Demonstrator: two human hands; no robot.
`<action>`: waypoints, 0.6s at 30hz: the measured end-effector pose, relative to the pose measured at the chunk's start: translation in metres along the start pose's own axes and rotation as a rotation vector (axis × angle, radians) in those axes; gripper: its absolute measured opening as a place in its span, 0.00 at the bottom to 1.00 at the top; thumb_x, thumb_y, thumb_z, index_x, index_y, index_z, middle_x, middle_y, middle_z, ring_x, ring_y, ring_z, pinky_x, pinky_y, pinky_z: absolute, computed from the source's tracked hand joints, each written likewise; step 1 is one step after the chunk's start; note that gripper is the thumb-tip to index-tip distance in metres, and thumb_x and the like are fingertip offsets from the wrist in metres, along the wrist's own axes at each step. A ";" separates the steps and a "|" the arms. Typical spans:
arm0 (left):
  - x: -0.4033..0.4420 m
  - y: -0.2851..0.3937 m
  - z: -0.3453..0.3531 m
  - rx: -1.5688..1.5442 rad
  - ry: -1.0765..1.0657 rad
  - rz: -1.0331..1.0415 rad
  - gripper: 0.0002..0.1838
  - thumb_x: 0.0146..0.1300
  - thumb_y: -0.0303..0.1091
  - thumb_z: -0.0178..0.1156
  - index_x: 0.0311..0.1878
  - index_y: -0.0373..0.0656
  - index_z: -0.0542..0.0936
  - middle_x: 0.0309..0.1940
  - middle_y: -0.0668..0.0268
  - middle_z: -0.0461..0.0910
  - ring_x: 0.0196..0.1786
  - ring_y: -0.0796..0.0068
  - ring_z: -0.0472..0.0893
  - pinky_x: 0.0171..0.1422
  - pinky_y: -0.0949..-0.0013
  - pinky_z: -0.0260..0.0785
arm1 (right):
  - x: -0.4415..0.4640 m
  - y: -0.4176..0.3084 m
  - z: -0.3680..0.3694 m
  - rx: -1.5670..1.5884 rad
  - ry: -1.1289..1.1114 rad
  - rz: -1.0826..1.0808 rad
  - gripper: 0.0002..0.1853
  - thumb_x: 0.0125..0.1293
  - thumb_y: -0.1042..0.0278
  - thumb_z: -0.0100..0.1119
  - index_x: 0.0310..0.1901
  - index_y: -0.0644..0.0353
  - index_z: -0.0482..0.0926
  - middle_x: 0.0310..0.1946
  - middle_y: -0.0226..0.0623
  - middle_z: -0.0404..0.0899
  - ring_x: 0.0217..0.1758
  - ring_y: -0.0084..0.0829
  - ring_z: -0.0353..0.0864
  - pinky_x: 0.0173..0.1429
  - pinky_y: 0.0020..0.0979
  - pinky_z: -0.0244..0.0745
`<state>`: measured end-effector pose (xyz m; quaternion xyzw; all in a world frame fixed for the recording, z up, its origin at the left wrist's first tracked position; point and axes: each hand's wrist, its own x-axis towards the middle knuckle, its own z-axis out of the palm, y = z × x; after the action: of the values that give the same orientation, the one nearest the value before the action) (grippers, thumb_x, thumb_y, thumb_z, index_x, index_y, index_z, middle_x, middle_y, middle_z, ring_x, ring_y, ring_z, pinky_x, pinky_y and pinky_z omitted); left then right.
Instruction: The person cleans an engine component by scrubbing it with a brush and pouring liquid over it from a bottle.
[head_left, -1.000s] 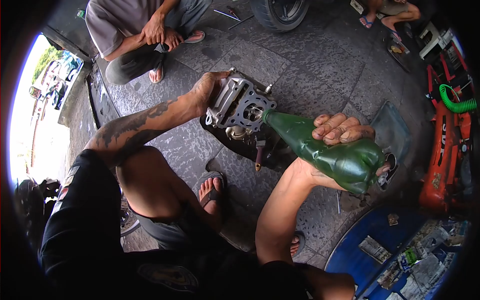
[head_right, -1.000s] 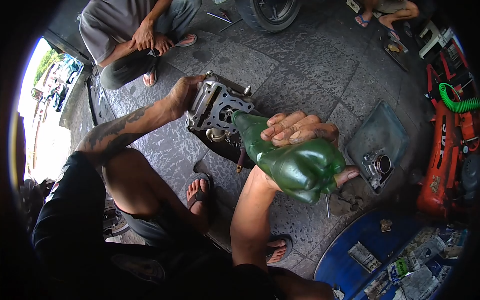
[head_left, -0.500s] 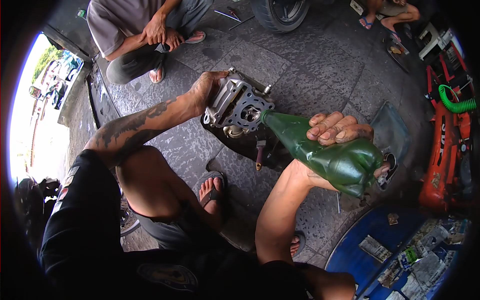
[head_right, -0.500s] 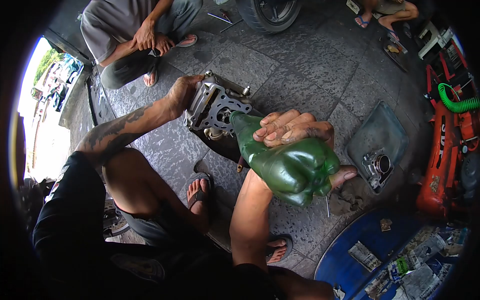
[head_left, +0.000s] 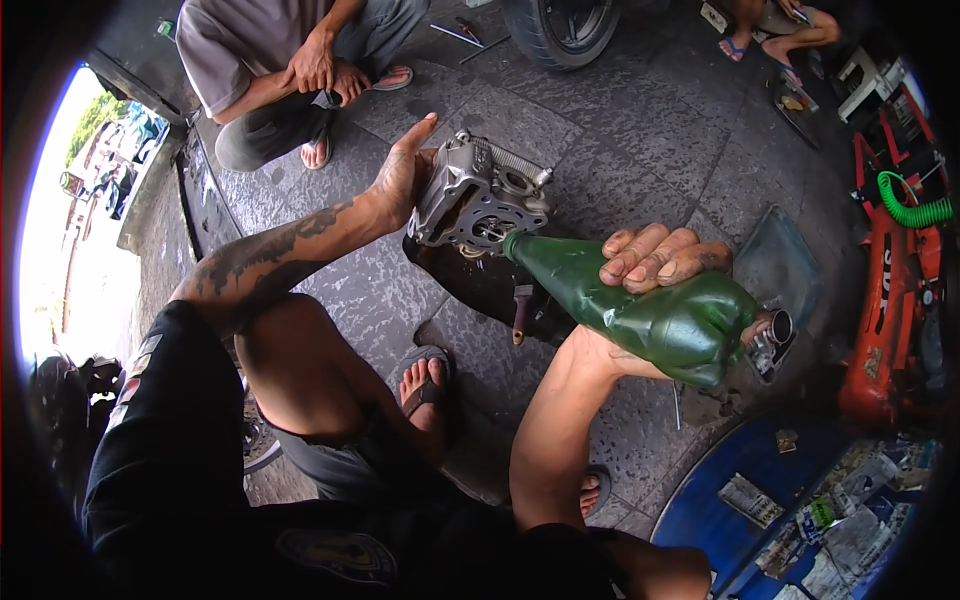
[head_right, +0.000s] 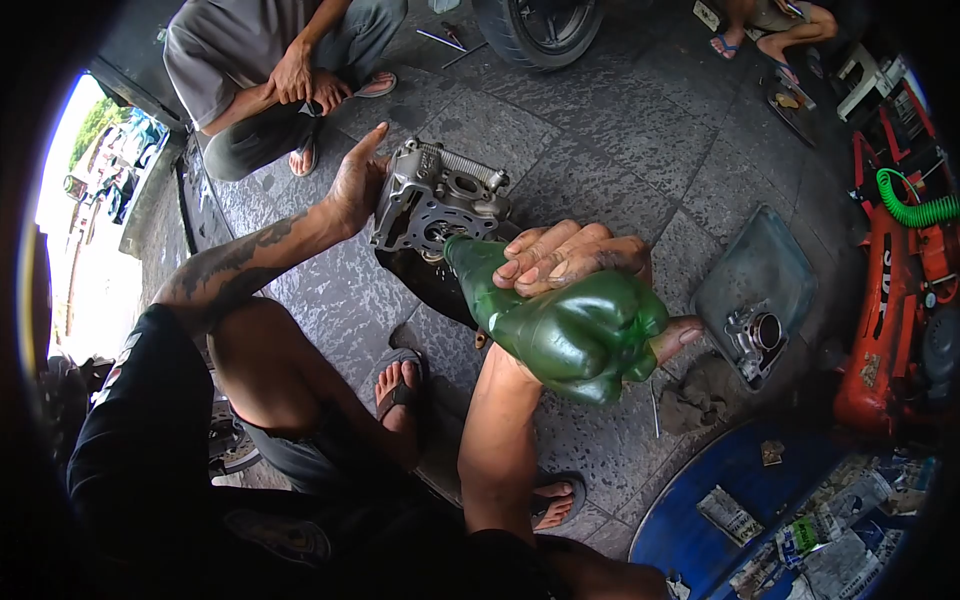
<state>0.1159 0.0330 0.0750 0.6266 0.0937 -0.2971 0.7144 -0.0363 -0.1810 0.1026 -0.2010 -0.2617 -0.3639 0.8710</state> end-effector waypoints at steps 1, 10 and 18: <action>0.000 0.000 0.000 -0.043 0.005 -0.021 0.47 0.63 0.75 0.36 0.46 0.35 0.83 0.42 0.53 0.85 0.46 0.64 0.83 0.63 0.60 0.69 | 0.001 -0.001 0.000 0.000 0.001 0.000 0.40 0.69 0.24 0.29 0.32 0.62 0.72 0.21 0.41 0.74 0.22 0.36 0.78 0.37 0.40 0.78; 0.000 -0.001 0.000 -0.172 -0.140 -0.039 0.54 0.60 0.80 0.32 0.52 0.32 0.80 0.47 0.50 0.83 0.53 0.58 0.81 0.70 0.57 0.63 | 0.003 -0.008 0.006 -0.005 -0.061 0.054 0.41 0.69 0.25 0.28 0.31 0.62 0.72 0.22 0.42 0.75 0.24 0.38 0.79 0.40 0.41 0.80; -0.002 -0.001 0.001 -0.149 -0.063 -0.070 0.56 0.58 0.83 0.29 0.53 0.34 0.81 0.52 0.51 0.82 0.56 0.56 0.78 0.71 0.53 0.59 | 0.004 -0.010 0.001 -0.013 -0.094 0.021 0.41 0.69 0.25 0.28 0.32 0.62 0.71 0.22 0.42 0.75 0.24 0.39 0.79 0.41 0.44 0.79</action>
<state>0.1139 0.0327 0.0752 0.5583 0.1148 -0.3338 0.7508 -0.0420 -0.1893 0.1070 -0.2265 -0.2976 -0.3465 0.8603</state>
